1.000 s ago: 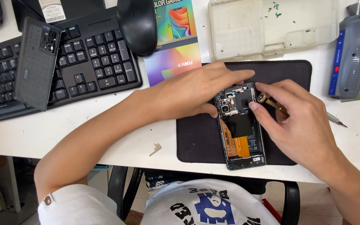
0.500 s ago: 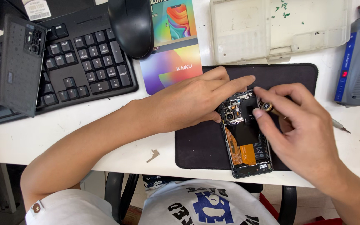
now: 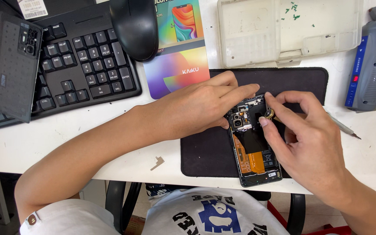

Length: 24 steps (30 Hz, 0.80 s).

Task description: The person disassembles a smartphone using a screwdriver and a precision tool. They remove the back cover, unscrew internal components, and carefully disconnect the battery and other connectors. The person then cleans the edges of the phone with a cloth.

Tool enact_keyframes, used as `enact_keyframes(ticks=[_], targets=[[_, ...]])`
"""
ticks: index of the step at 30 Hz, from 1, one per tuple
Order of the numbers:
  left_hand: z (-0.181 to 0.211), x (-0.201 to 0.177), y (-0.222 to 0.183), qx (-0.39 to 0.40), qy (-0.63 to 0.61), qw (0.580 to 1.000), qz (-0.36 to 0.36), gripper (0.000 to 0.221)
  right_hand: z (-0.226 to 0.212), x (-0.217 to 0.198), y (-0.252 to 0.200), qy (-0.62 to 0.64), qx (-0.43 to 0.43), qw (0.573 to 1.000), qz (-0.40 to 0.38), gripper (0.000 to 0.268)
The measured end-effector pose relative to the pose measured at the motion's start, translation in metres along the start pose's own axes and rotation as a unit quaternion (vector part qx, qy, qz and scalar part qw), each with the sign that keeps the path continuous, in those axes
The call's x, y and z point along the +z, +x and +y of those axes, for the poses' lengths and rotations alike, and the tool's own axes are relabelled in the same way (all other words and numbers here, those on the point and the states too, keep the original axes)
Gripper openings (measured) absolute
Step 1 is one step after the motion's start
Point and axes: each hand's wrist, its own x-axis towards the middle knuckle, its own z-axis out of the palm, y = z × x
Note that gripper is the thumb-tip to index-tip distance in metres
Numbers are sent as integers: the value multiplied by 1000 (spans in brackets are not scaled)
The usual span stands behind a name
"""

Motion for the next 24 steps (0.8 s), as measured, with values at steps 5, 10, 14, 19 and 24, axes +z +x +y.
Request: enact_keyframes(ticks=[5,10,14,19,24], targets=[[1,-1,-2,6,5,1000,-6,77,7,1,-1,106,65,992,-5,35],[-1,1,-1,29,9,1000,1,77,8,11,5,167,103,980,-20,35],[-1,3,1,24,-15,1000,10,77,2,11,11,150,75,986,-21,27],[-4,3,0,52,-3,998,19,72,2,10,15,156,128,978,-55,17],[-3,5,-1,56,4,998,18,63,8,10,15,170,128,975,-67,16]])
